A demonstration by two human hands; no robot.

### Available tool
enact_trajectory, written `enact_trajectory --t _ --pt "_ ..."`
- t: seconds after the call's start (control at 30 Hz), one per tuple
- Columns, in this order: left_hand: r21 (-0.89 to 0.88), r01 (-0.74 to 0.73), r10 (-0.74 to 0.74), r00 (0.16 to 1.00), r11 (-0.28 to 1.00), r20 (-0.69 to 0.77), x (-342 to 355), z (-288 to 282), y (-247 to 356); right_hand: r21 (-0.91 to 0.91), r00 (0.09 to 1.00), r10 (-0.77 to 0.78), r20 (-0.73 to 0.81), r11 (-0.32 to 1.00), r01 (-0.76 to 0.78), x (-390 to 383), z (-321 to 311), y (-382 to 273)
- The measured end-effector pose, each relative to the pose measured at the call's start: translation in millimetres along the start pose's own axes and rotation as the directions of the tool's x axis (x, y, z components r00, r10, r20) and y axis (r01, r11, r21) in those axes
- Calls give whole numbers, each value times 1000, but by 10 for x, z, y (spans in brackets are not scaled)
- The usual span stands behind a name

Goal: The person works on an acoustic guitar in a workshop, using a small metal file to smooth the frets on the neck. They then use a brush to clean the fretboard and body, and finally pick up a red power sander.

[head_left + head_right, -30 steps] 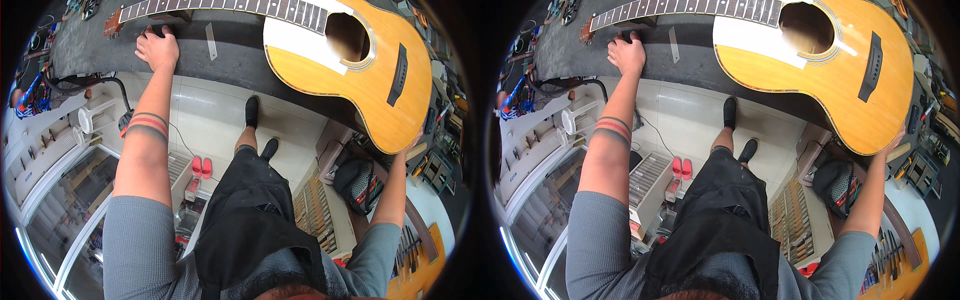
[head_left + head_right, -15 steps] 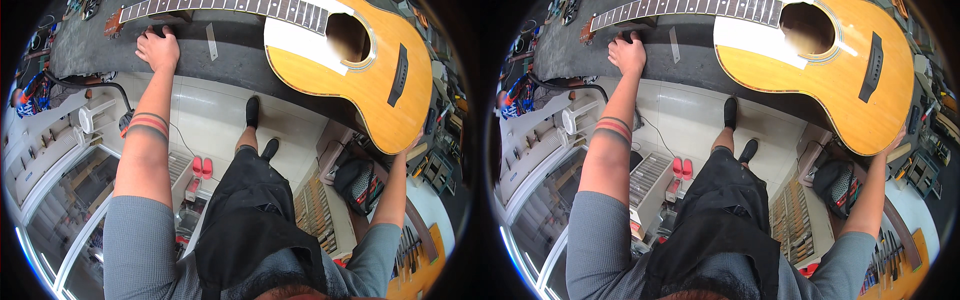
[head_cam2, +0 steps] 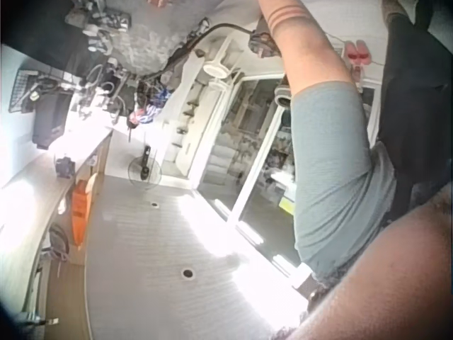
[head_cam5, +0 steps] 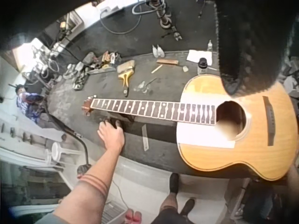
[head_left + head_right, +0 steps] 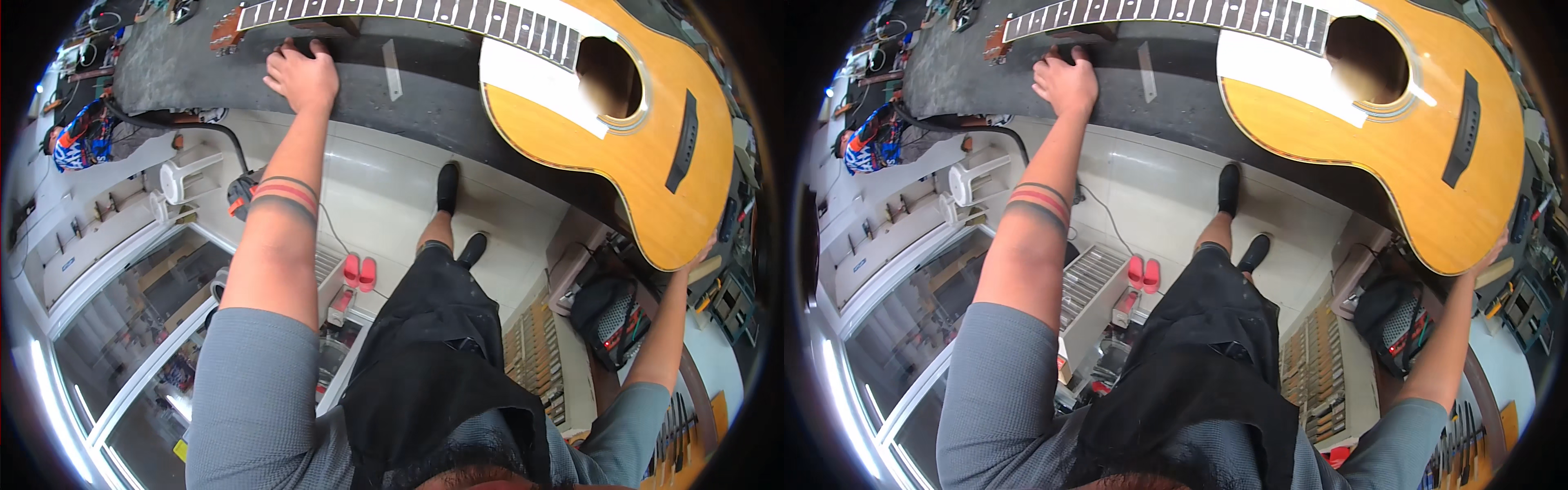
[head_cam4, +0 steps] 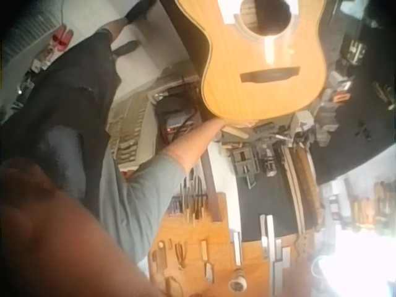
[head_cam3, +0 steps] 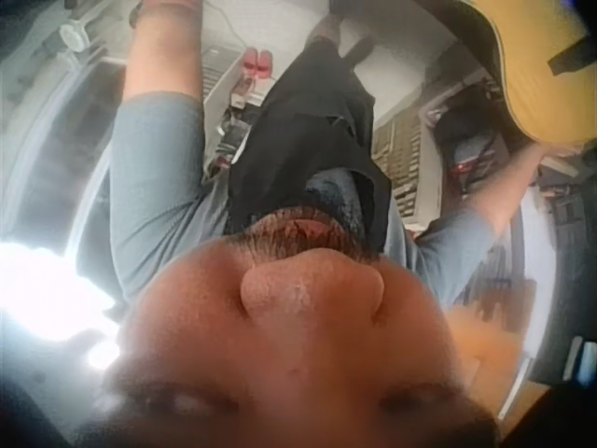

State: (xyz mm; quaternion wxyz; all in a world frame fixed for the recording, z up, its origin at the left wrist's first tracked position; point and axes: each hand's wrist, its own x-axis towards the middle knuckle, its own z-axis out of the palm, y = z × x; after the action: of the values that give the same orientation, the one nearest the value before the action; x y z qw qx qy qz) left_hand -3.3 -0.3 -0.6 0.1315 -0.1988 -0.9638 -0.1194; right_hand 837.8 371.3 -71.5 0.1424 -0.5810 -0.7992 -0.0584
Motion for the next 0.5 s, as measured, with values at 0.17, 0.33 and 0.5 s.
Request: enact_trajectory --t 0.17,0.33,0.5 --pt "-54 12 -10 1000 998 27 -22 13 55 -56 998 67 4 996 -66 28 7 206" --pt "-52 21 -18 999 998 40 -17 -16 58 -51 998 -65 -18 997 64 33 7 189" --pt "-49 20 -18 999 999 41 -10 -34 58 22 999 -18 -32 1000 19 18 -4 67"
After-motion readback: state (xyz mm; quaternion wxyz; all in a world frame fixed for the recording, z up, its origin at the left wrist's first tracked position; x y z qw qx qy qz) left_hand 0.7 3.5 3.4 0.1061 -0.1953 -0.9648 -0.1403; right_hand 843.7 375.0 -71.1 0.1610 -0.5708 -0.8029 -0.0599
